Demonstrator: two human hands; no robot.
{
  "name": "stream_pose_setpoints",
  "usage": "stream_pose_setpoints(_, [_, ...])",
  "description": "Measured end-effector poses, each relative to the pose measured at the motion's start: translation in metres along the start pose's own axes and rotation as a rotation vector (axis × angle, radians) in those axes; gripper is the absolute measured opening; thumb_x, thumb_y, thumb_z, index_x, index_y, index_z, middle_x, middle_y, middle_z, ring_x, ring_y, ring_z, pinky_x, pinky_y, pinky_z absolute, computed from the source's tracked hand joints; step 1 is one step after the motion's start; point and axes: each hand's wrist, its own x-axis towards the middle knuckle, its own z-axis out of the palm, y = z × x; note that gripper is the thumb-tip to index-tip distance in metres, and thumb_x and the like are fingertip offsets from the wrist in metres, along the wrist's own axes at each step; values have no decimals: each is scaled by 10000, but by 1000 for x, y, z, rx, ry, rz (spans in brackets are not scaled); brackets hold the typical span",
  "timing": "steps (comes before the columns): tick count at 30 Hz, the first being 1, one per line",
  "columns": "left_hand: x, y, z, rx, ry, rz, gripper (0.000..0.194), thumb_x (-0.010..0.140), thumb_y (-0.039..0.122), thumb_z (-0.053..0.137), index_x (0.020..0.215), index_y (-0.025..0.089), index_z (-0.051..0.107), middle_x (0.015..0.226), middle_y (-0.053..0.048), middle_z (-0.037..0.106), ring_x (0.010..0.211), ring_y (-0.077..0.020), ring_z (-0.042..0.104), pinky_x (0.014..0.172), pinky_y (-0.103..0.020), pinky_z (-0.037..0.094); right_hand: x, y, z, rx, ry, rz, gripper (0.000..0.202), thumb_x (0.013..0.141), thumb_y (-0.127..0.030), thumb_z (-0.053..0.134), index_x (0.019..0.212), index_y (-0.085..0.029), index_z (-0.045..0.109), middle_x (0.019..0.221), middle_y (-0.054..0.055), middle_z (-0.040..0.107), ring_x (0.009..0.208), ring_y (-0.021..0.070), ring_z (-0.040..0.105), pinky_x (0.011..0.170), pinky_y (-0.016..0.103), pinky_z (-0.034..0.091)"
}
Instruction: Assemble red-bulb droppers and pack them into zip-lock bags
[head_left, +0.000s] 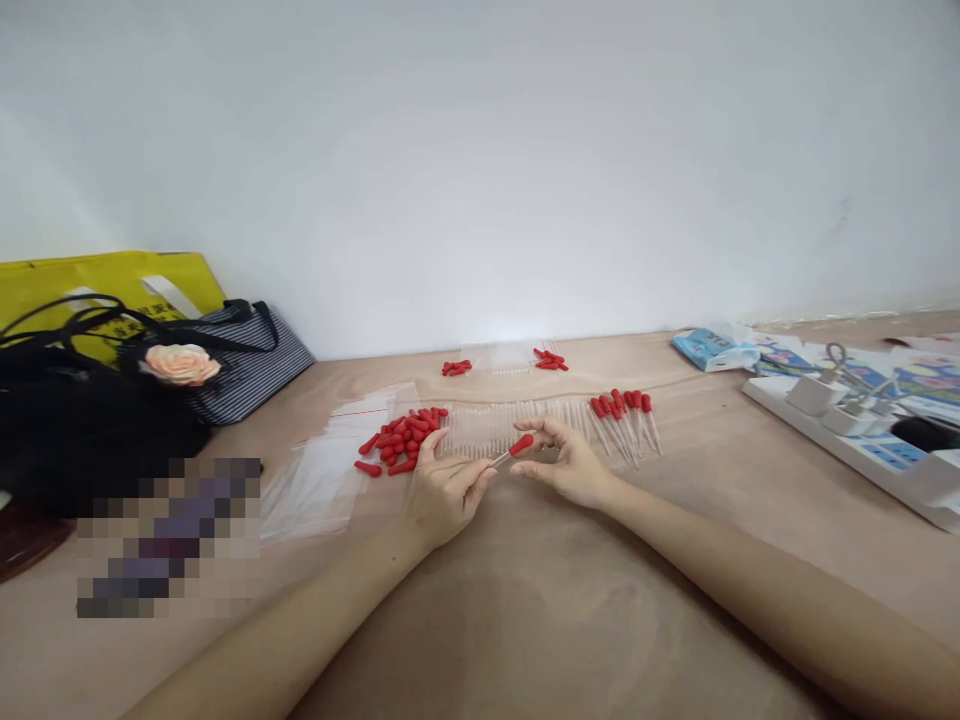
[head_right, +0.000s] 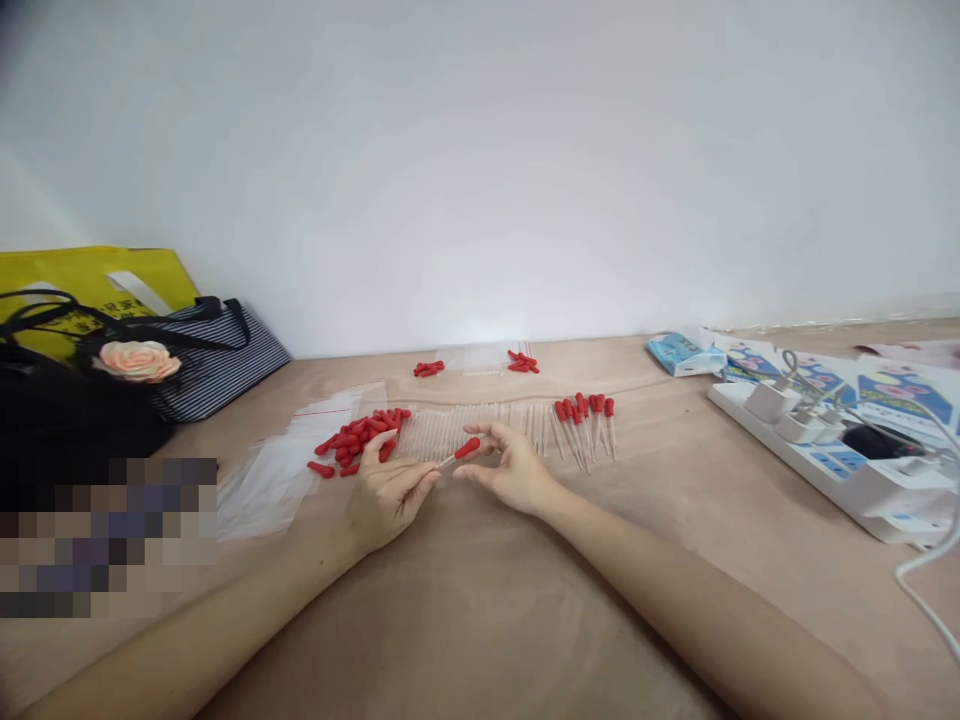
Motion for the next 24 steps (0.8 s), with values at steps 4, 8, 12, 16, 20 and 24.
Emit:
stream_pose_setpoints(4, [1,2,0,2,-24,-4,166,843,179,454,774,181,605,610,36,677,521,-102,601,987,-472,238,1,-6,2,12,16,-13,236,713,-390,608,842,-192,604,751,26,605,717,149,533,684,302,420])
stream_pose_setpoints(8, [2,4,0,7,-27,-31,198,847,185,439,749,177,611,559,34,657,474,-98,571,973,-468,266,3,-11,6,119,93,54,276,658,-411,652,820,-195,592,689,5,596,652,133,529,662,293,426])
stream_pose_setpoints(12, [2,4,1,-10,-3,-59,198,850,200,430,785,182,616,560,27,657,489,-105,580,977,-482,262,0,-19,15,488,38,222,440,563,-436,711,893,-200,541,649,-31,597,611,116,557,651,273,442])
stream_pose_setpoints(16, [1,3,2,-57,3,-43,171,845,198,440,850,179,610,597,21,670,498,-105,590,973,-467,284,-3,-29,24,595,-19,254,307,621,-436,670,738,-183,541,716,7,639,699,127,585,716,273,435])
stream_pose_setpoints(20, [1,2,-2,-140,-62,-21,195,827,224,480,1001,188,561,725,7,697,674,-137,639,989,-458,265,10,-29,8,445,25,240,306,682,-453,597,806,-176,552,782,44,661,656,128,578,603,255,429])
stream_pose_setpoints(24, [1,1,-3,-150,-108,-71,243,796,243,517,1028,177,544,767,-11,698,772,-173,635,990,-477,241,35,-14,-43,64,133,279,320,695,-353,585,929,-134,570,735,52,656,701,152,597,615,250,417])
